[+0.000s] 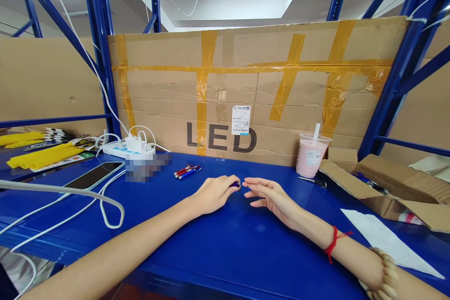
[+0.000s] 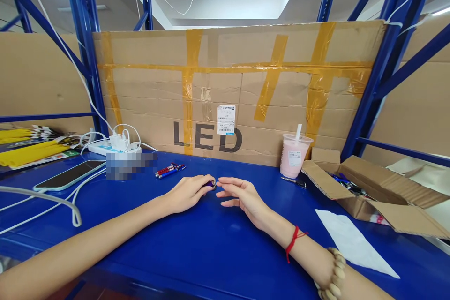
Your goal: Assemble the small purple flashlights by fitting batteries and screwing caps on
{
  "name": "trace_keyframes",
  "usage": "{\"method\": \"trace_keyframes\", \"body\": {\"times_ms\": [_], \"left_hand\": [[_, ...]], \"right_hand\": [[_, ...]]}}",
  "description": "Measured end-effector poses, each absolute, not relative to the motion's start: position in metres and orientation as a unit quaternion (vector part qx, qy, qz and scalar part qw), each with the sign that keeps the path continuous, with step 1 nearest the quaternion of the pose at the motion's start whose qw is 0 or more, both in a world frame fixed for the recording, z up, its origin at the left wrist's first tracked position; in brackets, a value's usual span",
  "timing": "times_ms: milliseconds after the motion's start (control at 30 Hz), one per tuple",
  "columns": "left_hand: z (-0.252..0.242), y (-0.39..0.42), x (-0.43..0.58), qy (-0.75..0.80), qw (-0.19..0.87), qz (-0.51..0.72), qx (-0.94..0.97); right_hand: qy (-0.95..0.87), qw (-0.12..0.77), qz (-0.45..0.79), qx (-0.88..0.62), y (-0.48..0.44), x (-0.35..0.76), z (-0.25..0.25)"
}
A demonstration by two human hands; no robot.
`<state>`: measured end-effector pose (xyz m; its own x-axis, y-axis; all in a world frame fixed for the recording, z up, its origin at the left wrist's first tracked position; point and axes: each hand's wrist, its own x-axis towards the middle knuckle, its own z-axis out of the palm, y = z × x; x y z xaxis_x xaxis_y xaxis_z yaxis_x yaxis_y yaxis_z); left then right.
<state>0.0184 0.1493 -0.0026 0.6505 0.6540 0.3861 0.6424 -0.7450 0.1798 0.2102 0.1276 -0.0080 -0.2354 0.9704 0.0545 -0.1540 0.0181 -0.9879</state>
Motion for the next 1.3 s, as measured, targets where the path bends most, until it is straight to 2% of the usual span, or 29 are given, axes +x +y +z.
{"method": "trace_keyframes", "body": {"times_ms": [700,967,1300], "left_hand": [[-0.0027,0.1430,0.0209,0.335,0.023,0.232,0.913],[-0.0049,0.1405,0.0219,0.298,0.014,0.289,0.910],[-0.0104,0.1439,0.0229,0.308,-0.030,0.246,0.919]], "right_hand": [[-0.566,0.483,0.494,-0.450,0.1321,0.2096,-0.0127],[-0.598,0.388,0.553,-0.431,0.1292,0.2100,-0.0132],[-0.543,0.433,0.562,-0.450,0.1284,0.2065,-0.0111]]}}
